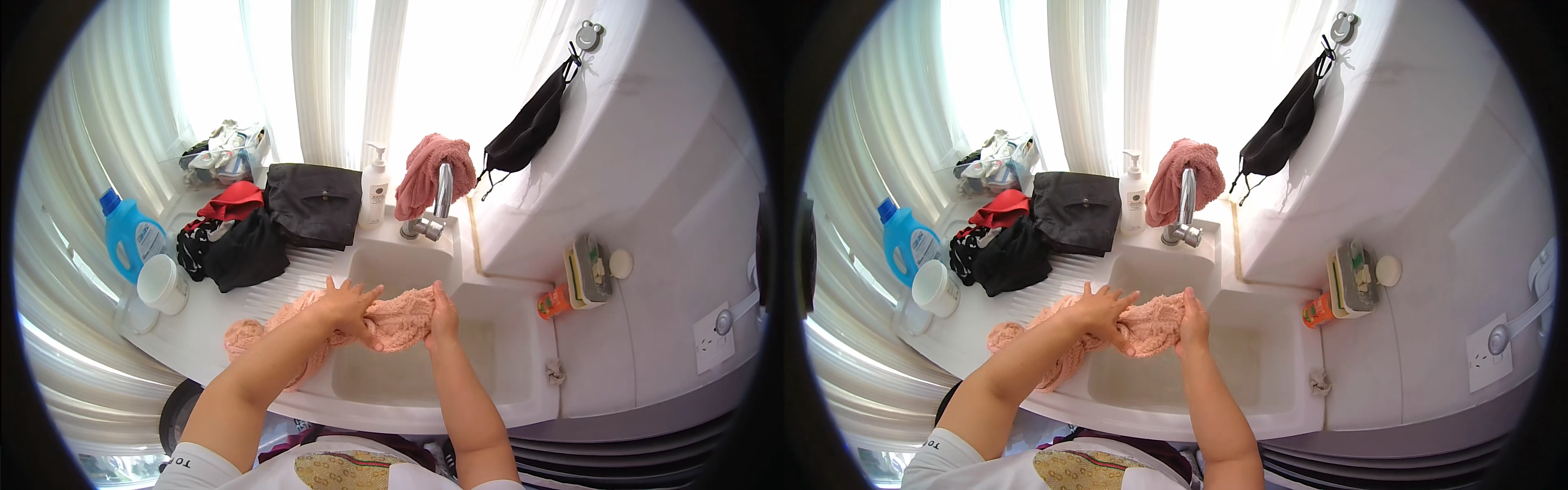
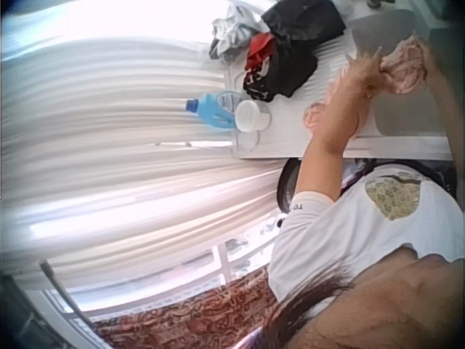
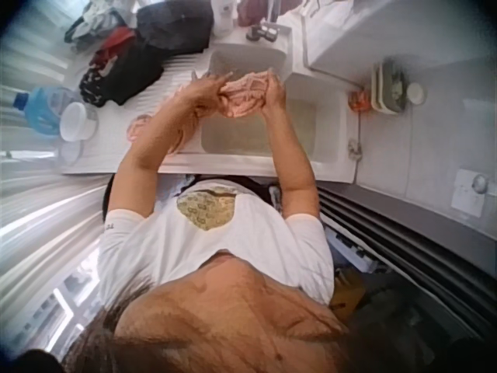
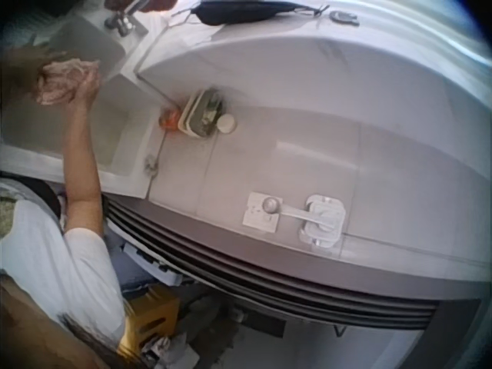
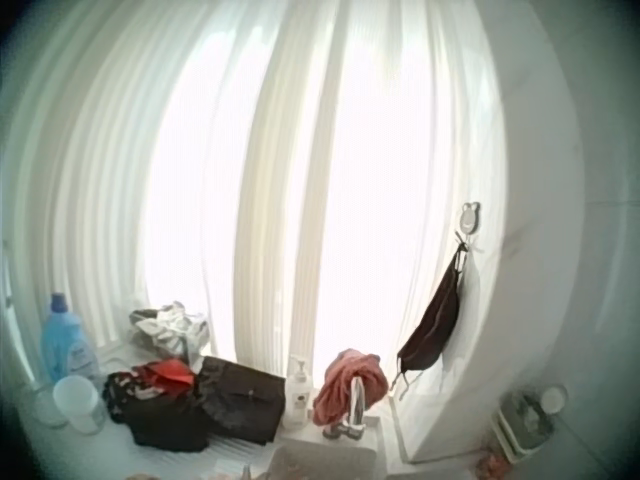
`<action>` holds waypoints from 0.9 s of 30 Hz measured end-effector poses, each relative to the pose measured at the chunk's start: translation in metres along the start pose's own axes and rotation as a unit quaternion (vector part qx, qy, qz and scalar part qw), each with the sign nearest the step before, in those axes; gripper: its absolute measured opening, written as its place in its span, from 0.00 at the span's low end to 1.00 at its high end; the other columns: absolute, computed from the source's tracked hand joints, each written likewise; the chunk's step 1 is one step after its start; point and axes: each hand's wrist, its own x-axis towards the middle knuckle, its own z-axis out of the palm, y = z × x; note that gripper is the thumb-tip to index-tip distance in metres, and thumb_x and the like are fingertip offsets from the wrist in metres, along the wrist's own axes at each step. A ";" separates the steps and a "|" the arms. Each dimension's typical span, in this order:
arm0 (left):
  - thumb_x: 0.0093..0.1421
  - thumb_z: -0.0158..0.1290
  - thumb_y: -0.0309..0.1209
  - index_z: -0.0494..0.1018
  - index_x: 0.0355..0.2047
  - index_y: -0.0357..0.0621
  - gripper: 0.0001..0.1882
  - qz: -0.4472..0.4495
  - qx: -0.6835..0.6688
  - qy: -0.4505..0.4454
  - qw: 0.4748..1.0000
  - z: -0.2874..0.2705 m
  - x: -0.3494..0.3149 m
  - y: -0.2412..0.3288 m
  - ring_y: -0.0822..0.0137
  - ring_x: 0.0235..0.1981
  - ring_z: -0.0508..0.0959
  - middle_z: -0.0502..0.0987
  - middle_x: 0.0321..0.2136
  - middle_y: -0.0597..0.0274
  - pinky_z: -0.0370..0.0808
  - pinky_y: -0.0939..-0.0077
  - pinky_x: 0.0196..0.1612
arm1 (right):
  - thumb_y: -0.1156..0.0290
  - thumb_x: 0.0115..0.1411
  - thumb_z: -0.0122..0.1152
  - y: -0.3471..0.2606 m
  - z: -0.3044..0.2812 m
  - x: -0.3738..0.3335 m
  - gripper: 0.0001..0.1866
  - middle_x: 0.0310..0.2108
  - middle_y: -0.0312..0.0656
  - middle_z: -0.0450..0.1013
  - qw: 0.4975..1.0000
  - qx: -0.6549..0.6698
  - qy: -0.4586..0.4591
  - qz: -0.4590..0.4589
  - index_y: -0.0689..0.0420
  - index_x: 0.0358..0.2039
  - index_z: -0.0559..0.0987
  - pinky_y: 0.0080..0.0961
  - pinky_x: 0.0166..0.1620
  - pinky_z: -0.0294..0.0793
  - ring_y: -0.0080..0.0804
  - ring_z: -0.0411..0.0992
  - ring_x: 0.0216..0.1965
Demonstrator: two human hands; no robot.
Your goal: The person washes a piece of pink laundry in a sink by hand, scrubbing it under running water.
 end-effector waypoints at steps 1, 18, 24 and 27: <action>0.40 0.62 0.60 0.63 0.58 0.47 0.48 0.040 -0.005 0.008 0.999 0.001 -0.004 -0.002 0.49 0.52 0.72 0.74 0.47 0.47 0.60 0.39 0.57 | 0.58 0.67 0.47 0.009 -0.005 0.006 0.17 0.38 0.42 0.72 1.000 -0.009 0.004 -0.004 0.61 0.42 0.71 0.31 0.42 0.76 0.31 0.74 0.38; 0.54 0.51 0.42 0.63 0.59 0.35 0.34 0.051 -0.699 0.125 0.702 0.016 -0.027 -0.019 0.59 0.56 0.68 0.70 0.53 0.46 0.62 0.70 0.59 | 0.46 0.54 0.63 0.078 0.059 -0.014 0.51 0.63 0.43 0.54 0.966 0.041 -0.250 0.055 0.51 0.68 0.46 0.35 0.61 0.62 0.36 0.56 0.64; 0.61 0.48 0.49 0.74 0.44 0.39 0.25 -0.123 -0.401 0.241 0.875 0.037 -0.004 -0.005 0.51 0.45 0.76 0.77 0.41 0.45 0.71 0.65 0.48 | 0.56 0.62 0.56 0.114 0.043 0.001 0.20 0.41 0.39 0.70 0.997 0.056 -0.028 0.048 0.57 0.46 0.67 0.24 0.43 0.75 0.26 0.72 0.40; 0.60 0.48 0.48 0.76 0.35 0.38 0.22 -0.111 -0.367 0.287 0.878 0.048 0.000 -0.001 0.44 0.37 0.76 0.77 0.35 0.43 0.73 0.59 0.39 | 0.59 0.63 0.55 0.122 0.037 0.000 0.14 0.37 0.38 0.71 0.996 0.086 -0.003 0.033 0.57 0.41 0.70 0.23 0.40 0.75 0.25 0.73 0.37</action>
